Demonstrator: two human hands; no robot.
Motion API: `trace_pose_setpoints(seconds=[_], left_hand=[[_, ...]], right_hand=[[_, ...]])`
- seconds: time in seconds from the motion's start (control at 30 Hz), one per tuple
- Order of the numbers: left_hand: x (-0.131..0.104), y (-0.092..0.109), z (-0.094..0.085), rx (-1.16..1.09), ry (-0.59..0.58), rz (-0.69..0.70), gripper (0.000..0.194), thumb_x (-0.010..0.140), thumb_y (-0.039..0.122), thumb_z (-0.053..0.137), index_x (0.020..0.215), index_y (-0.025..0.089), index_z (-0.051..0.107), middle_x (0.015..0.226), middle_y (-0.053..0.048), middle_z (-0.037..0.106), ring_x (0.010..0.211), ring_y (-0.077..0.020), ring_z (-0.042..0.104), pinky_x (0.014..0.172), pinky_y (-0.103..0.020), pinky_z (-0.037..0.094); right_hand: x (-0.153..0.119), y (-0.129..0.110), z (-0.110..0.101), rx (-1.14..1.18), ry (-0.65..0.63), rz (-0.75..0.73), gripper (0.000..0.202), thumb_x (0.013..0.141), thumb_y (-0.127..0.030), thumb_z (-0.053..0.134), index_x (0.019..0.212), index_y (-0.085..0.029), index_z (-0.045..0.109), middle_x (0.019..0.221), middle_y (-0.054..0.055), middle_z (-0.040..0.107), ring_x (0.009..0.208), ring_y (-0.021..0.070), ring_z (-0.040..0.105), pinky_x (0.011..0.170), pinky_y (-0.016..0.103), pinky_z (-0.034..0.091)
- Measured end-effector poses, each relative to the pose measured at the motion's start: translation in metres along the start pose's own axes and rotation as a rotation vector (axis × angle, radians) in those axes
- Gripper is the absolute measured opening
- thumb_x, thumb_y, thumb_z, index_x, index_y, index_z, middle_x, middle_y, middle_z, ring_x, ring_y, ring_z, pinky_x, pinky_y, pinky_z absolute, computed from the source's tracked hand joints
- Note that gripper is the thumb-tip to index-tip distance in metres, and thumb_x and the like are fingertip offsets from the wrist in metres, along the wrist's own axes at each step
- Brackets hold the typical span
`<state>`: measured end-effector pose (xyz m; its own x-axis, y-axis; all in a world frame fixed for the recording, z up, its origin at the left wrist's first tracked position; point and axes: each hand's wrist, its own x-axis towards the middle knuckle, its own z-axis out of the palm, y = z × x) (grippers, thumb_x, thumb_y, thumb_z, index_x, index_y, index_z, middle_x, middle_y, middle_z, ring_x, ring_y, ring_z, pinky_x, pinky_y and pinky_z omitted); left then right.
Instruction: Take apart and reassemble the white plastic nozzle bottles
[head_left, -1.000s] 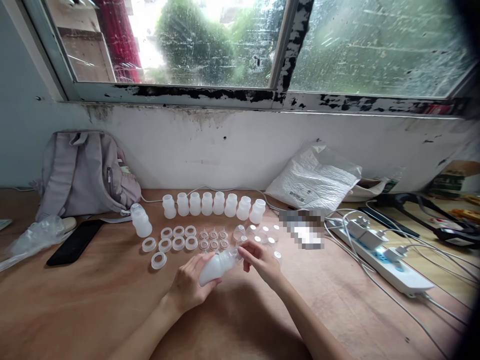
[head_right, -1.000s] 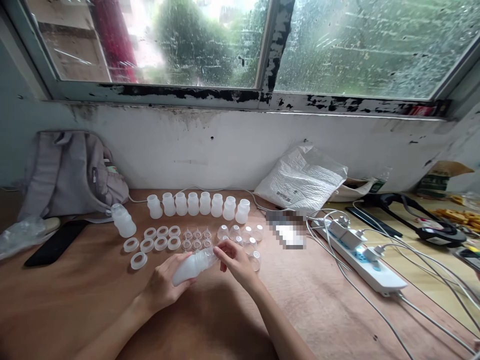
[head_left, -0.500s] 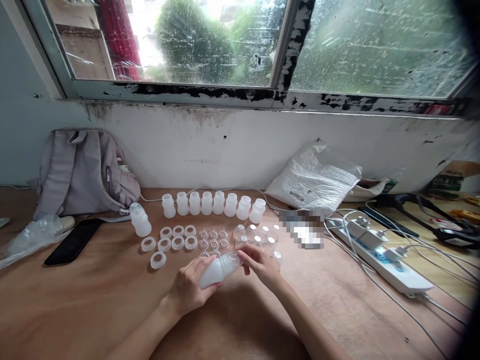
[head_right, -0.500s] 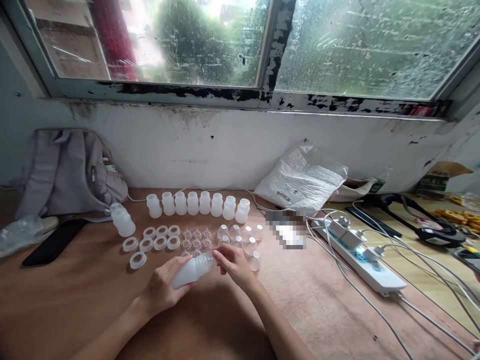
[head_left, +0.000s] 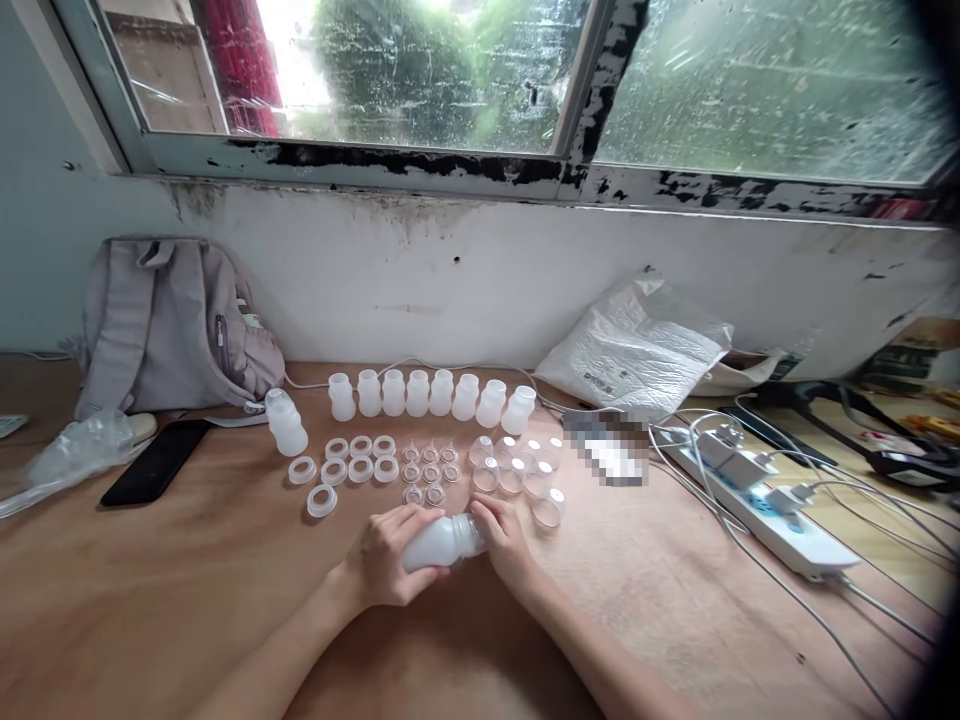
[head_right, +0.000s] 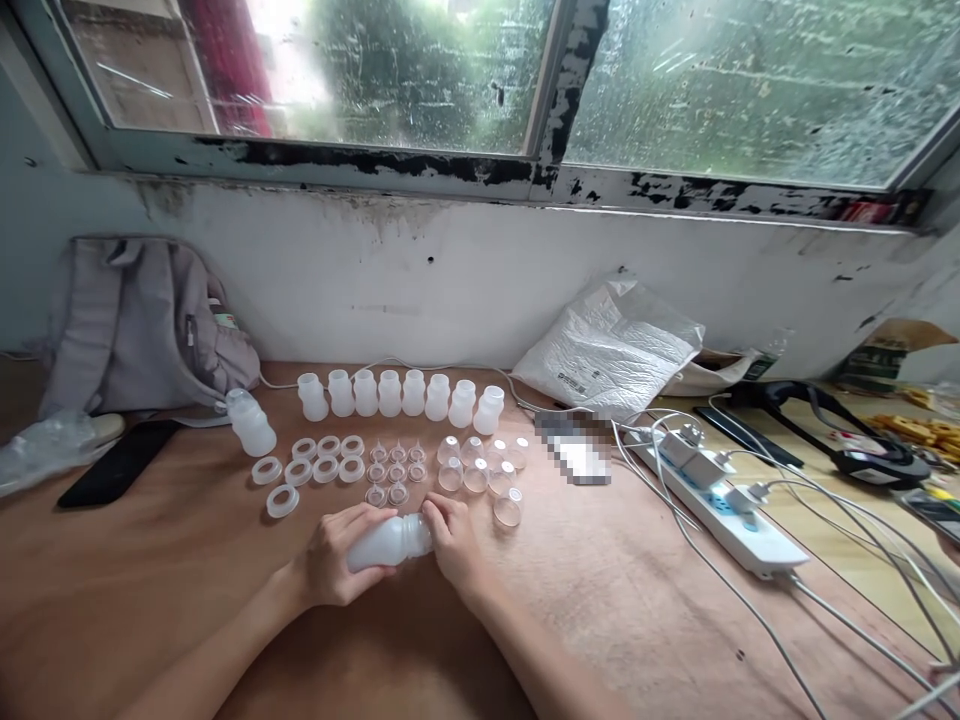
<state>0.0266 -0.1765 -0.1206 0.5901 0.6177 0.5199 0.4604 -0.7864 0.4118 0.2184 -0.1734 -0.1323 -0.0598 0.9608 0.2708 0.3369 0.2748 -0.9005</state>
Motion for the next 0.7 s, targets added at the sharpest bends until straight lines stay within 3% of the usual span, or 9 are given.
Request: trace_pose_setpoints(seconds=[0.1,0.2,0.6,0.7], left_hand=[[0.001,0.003,-0.001,0.008,-0.011,0.010,0.052,0.066,0.033,0.060,0.113,0.018,0.044,0.093,-0.007,0.060,0.080,-0.0203,0.059,0.069,-0.032,0.050],[0.001,0.006,0.000,0.030,-0.010,0.022,0.052,0.065,0.032,0.060,0.112,0.017,0.045,0.092,-0.008,0.060,0.078,-0.0211,0.058,0.067,-0.033,0.050],[-0.003,0.005,0.007,0.001,0.045,0.046,0.049,0.066,0.028,0.057,0.113,0.020,0.043,0.096,-0.008,0.059,0.083,-0.0218,0.057,0.070,-0.034,0.048],[-0.001,0.002,0.012,-0.007,0.049,-0.005,0.051,0.065,0.029,0.059,0.113,0.020,0.043,0.100,-0.008,0.059,0.088,-0.0226,0.056,0.076,-0.036,0.047]], right_hand=[[-0.004,0.008,0.005,0.028,0.067,-0.006,0.034,0.081,-0.036,0.037,0.051,-0.019,0.035,0.048,-0.003,0.036,0.048,0.0098,0.032,0.045,0.023,0.025],[-0.005,0.009,0.006,0.036,0.037,-0.028,0.035,0.081,-0.037,0.036,0.051,-0.019,0.036,0.047,-0.003,0.036,0.046,0.0098,0.032,0.045,0.023,0.024],[-0.013,-0.003,0.008,0.075,0.094,-0.042,0.039,0.082,-0.045,0.034,0.057,-0.018,0.047,0.050,0.001,0.043,0.047,0.0128,0.038,0.047,0.027,0.028],[-0.011,-0.007,0.005,0.102,0.093,-0.019,0.036,0.080,-0.046,0.040,0.058,-0.018,0.048,0.053,0.001,0.045,0.049,0.0129,0.039,0.048,0.027,0.028]])
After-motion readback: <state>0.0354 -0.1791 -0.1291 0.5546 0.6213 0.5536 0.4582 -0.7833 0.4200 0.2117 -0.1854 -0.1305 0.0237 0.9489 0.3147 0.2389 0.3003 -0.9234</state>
